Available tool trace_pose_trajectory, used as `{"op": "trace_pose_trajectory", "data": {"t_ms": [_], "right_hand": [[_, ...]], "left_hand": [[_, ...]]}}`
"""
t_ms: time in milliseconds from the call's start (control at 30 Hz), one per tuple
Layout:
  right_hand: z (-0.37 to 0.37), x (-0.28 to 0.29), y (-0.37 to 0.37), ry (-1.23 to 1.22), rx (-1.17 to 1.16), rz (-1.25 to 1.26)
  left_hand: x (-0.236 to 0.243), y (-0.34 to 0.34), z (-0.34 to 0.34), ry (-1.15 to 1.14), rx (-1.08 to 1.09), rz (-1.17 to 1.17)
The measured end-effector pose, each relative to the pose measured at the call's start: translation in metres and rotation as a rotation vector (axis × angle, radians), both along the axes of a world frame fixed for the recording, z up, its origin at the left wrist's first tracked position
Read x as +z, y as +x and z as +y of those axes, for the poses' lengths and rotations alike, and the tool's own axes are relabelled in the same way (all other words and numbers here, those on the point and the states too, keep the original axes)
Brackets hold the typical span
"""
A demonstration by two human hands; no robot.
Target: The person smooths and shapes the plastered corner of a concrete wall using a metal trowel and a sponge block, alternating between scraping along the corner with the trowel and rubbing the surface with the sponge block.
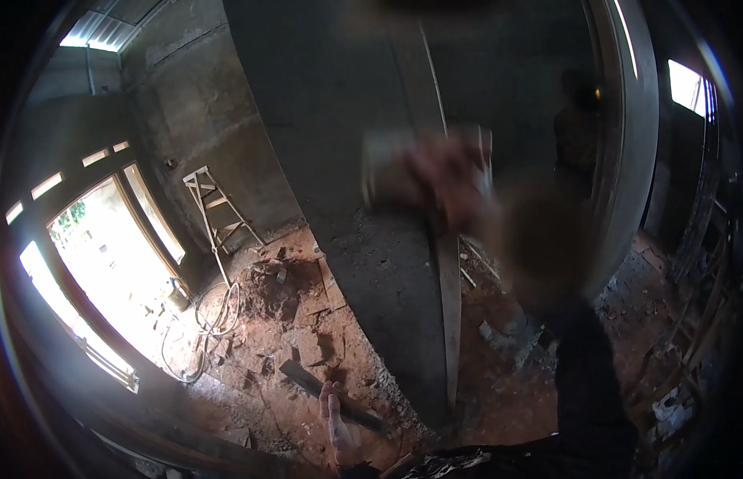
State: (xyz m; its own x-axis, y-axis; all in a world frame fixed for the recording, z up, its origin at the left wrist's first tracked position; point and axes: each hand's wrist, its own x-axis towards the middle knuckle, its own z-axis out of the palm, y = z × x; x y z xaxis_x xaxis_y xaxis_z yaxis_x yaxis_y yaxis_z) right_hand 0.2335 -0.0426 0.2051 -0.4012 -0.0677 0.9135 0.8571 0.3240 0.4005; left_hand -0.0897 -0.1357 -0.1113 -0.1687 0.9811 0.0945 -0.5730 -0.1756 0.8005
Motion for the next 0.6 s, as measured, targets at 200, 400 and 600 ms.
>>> {"op": "trace_pose_trajectory", "data": {"t_ms": [200,400,600], "right_hand": [[0.008,0.268,-0.006,0.422,0.089,0.076],[0.028,-0.007,0.001,0.081,0.018,-0.049],[0.035,0.103,-0.011,0.192,0.032,0.061]], "left_hand": [[-0.009,-0.007,0.000,0.046,0.009,-0.093],[-0.017,-0.021,-0.005,0.024,0.046,-0.063],[-0.009,-0.024,0.005,-0.003,0.102,-0.020]]}}
